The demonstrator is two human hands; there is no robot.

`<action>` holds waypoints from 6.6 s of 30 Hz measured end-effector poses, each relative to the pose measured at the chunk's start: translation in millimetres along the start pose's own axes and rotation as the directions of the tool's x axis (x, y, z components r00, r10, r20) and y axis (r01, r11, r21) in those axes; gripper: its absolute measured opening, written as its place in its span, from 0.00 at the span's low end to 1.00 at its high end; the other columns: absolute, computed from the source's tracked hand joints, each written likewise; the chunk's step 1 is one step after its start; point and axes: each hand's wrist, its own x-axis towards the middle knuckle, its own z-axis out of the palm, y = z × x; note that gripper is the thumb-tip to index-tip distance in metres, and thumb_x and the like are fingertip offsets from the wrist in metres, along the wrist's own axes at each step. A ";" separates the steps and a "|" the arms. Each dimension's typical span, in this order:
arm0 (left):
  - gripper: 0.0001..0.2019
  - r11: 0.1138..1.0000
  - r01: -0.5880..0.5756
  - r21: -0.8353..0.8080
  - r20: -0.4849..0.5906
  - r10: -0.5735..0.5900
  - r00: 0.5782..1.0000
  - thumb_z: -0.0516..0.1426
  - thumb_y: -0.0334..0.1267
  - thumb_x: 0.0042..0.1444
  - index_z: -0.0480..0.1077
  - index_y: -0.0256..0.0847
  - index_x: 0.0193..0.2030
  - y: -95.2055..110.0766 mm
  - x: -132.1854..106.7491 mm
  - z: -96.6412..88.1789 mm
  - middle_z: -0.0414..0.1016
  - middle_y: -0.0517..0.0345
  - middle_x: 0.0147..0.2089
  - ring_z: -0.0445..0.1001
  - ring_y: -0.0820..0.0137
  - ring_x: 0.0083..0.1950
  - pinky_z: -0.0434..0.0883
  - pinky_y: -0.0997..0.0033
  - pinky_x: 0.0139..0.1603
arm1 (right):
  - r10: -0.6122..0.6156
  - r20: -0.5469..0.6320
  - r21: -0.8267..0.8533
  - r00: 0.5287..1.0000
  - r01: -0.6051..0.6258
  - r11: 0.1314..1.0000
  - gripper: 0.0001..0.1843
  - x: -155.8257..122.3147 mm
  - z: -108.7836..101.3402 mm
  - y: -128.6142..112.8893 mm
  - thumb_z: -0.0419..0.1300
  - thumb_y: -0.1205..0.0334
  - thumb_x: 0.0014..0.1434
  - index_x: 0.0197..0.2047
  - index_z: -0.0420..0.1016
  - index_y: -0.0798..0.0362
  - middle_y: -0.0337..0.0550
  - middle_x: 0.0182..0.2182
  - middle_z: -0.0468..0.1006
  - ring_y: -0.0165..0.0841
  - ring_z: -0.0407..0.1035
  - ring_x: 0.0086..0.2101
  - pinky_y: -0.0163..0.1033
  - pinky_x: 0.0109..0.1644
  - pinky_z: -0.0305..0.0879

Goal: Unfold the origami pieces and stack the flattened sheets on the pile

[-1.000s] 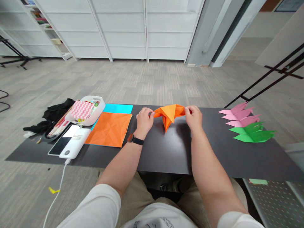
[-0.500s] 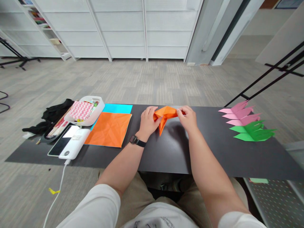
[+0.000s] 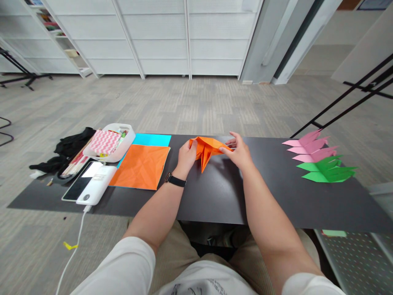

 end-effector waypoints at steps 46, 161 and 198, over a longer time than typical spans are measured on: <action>0.26 0.881 0.363 -0.305 0.476 -0.189 0.859 0.76 0.54 0.46 0.82 0.37 0.46 -4.6 7.6 -10.0 0.87 0.45 0.48 0.85 0.55 0.50 0.79 0.52 0.58 | 0.273 -0.085 0.497 0.958 -0.197 0.845 0.18 16.3 -14.8 20.3 0.70 0.42 0.52 0.36 0.76 0.45 0.40 0.31 0.83 0.40 0.79 0.33 0.47 0.41 0.78; 0.36 0.556 -0.605 0.569 0.659 0.132 0.741 0.47 0.60 0.73 0.56 0.47 0.82 1.4 -97.8 36.8 0.48 0.48 0.85 0.44 0.42 0.85 0.34 0.22 0.81 | -0.053 0.399 -0.629 0.916 0.315 0.711 0.42 -54.7 -53.2 50.4 0.41 0.38 0.75 0.82 0.53 0.51 0.53 0.79 0.56 0.57 0.47 0.78 0.72 0.79 0.43; 0.35 0.387 -0.735 0.557 0.712 0.232 0.662 0.43 0.59 0.76 0.56 0.40 0.81 -21.0 -111.1 -9.0 0.51 0.42 0.84 0.51 0.48 0.84 0.50 0.43 0.83 | -0.035 0.550 -0.644 0.834 0.450 0.619 0.48 -87.5 -14.0 28.3 0.40 0.31 0.73 0.83 0.47 0.54 0.55 0.82 0.43 0.54 0.39 0.80 0.67 0.81 0.35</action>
